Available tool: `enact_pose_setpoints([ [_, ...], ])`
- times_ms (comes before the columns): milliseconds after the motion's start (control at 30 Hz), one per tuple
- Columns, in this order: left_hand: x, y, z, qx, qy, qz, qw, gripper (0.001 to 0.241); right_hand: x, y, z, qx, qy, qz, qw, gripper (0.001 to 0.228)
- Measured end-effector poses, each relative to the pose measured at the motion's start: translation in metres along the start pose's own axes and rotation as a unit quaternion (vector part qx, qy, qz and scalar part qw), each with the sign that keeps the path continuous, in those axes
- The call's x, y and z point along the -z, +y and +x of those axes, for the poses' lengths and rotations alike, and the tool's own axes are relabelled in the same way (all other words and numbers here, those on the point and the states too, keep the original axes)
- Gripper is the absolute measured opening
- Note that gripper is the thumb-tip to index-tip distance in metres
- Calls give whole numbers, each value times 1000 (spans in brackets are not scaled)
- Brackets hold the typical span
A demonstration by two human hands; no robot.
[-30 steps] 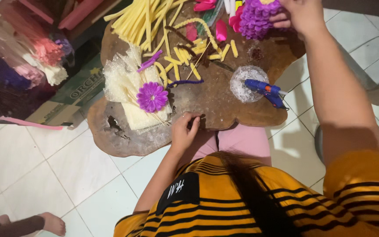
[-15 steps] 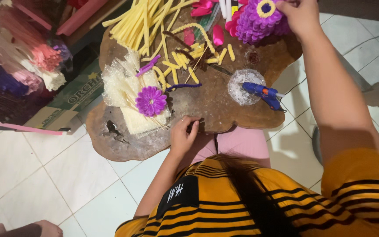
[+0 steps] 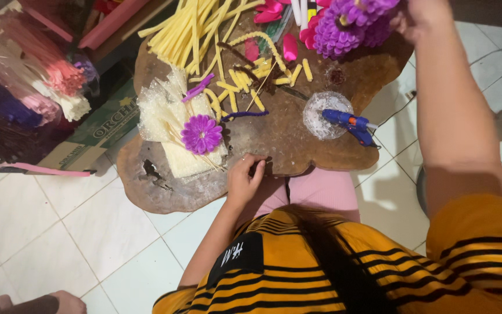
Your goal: The person constructs artificial purple flowers by applying hot glue to the petals and attaching them together, then adds a small blue center piece to each one using a glue gun.
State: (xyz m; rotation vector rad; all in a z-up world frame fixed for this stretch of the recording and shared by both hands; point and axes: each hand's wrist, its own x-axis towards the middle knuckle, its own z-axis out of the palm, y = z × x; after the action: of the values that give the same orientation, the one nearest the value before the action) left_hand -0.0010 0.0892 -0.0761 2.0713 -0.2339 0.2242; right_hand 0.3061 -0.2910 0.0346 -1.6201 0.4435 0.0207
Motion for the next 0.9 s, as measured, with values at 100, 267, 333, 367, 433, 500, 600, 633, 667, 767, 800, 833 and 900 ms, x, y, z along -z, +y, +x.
enact_pose_setpoints([
  [100, -2, -2, -2, -5, 3, 11, 1000, 12, 21, 2, 0, -29, 0, 76, 997, 16],
  [267, 3, 14, 2, -14, -5, 66, 998, 21, 43, -8, -39, -66, -1, 193, 979, 18],
  [333, 4, 16, 3, -11, -5, 51, 999, 23, 31, -35, -101, -181, 65, 197, 961, 27],
  [367, 3, 16, 4, -13, -8, 49, 999, 23, 35, -28, -106, -181, 68, 199, 961, 27],
  [433, 3, 16, 4, -18, -6, 58, 998, 23, 40, -13, -117, -200, 66, 71, 975, 27],
  [500, 2, 15, 3, -17, -8, 63, 998, 23, 43, 5, -117, -207, 80, 66, 973, 17],
  [600, 2, 13, 4, -16, -10, 68, 998, 24, 45, 35, -96, -198, 91, 29, 976, 17],
  [633, 1, 13, 3, -17, -13, 67, 998, 25, 46, 47, -86, -183, 90, -3, 979, 24],
  [667, 2, 13, 4, -17, -13, 66, 998, 25, 44, 55, -78, -183, 90, -3, 979, 24],
  [767, 2, 13, 3, -8, -18, 60, 998, 21, 42, 82, -57, -69, 40, -209, 975, 23],
  [800, 2, 14, 3, -12, -13, 64, 998, 23, 41, 89, -51, -27, 33, -226, 973, 19],
  [833, 1, 15, 3, -16, -9, 68, 998, 25, 41, 97, -45, 16, 25, -242, 970, 19],
  [900, 0, 14, 3, -21, -8, 68, 997, 24, 46, 109, -39, 28, 21, -213, 976, 24],
])
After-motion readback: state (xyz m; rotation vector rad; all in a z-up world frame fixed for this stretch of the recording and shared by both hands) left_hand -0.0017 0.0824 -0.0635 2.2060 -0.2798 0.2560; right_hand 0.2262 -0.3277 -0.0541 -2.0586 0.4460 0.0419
